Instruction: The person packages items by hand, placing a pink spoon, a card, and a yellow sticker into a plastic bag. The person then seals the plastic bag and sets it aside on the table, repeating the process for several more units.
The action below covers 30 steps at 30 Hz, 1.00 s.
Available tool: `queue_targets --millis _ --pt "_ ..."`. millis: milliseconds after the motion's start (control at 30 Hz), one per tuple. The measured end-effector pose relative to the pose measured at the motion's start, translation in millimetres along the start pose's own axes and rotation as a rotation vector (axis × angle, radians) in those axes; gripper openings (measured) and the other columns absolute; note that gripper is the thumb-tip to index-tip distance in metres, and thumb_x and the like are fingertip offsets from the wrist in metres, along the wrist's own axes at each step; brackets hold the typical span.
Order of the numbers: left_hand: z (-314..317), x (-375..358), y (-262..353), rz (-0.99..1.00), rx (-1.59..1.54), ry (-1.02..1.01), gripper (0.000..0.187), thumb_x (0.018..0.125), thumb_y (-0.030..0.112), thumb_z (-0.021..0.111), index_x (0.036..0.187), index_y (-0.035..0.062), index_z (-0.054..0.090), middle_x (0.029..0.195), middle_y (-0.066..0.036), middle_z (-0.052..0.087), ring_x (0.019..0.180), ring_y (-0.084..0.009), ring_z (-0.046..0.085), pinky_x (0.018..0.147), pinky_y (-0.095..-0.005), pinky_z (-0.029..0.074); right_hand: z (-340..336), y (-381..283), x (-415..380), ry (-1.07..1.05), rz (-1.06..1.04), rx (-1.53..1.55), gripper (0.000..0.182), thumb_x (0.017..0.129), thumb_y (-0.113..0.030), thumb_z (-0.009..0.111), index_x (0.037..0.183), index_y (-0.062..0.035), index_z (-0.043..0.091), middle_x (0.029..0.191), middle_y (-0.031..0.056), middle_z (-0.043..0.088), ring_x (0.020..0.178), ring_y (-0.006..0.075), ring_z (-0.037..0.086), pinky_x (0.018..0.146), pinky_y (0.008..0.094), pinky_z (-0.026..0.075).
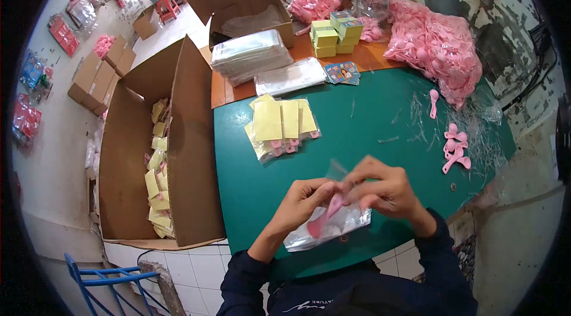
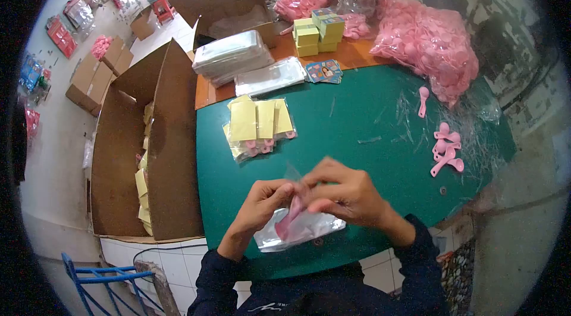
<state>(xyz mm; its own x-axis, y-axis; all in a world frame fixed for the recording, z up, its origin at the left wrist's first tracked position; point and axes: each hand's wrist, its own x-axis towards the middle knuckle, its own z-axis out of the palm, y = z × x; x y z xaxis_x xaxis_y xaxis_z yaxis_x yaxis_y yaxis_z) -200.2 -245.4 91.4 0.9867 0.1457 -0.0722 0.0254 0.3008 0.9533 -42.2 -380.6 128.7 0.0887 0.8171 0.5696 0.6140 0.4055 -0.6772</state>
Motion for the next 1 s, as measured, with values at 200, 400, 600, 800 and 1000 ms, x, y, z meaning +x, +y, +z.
queue_targets --millis 200,400,600,800,1000 --pt "-3 -2 8 0.125 -0.044 0.035 0.031 0.097 0.019 0.042 0.105 -0.0046 0.061 0.094 -0.010 0.065 0.087 -0.0132 0.061 0.078 -0.0254 0.048 -55 195 90 0.416 0.518 -0.401 0.038 0.085 -0.037 0.057 0.086 0.0001 0.067 0.082 0.0182 0.064 0.083 0.0276 0.061 0.073 0.0336 0.046" --pt "-16 -11 10 0.115 0.061 0.097 0.031 0.098 0.018 0.040 0.108 -0.0026 0.060 0.099 -0.012 0.064 0.091 -0.0159 0.062 0.080 -0.0275 0.049 -44 301 92 0.317 0.705 -0.978 0.032 0.073 -0.028 0.069 0.088 -0.0008 0.066 0.089 0.0195 0.061 0.093 0.0347 0.055 0.076 0.0426 0.044" --pt "-23 -10 5 0.038 0.032 0.150 0.031 0.098 0.020 0.039 0.108 -0.0016 0.059 0.098 -0.013 0.065 0.087 -0.0180 0.064 0.077 -0.0294 0.052 -59 311 73 0.552 0.615 -0.715 0.027 0.066 -0.009 0.069 0.092 -0.0022 0.064 0.084 0.0165 0.062 0.089 0.0324 0.058 0.076 0.0416 0.045" --pt "-20 -7 -2 0.046 -0.013 0.155 0.031 0.098 0.021 0.040 0.108 -0.0007 0.059 0.098 -0.013 0.066 0.087 -0.0172 0.064 0.075 -0.0272 0.052 -71 292 65 0.500 0.651 -0.723 0.024 0.070 -0.008 0.066 0.092 -0.0015 0.063 0.079 0.0145 0.065 0.078 0.0295 0.063 0.072 0.0389 0.048" --pt "-22 -14 3 0.032 0.021 0.198 0.030 0.097 0.020 0.041 0.108 -0.0009 0.059 0.099 -0.013 0.065 0.086 -0.0174 0.065 0.074 -0.0260 0.052 -62 196 71 0.367 0.415 -0.572 0.013 0.078 -0.008 0.061 0.088 -0.0003 0.057 0.074 0.0132 0.062 0.063 0.0236 0.061 0.060 0.0364 0.048"
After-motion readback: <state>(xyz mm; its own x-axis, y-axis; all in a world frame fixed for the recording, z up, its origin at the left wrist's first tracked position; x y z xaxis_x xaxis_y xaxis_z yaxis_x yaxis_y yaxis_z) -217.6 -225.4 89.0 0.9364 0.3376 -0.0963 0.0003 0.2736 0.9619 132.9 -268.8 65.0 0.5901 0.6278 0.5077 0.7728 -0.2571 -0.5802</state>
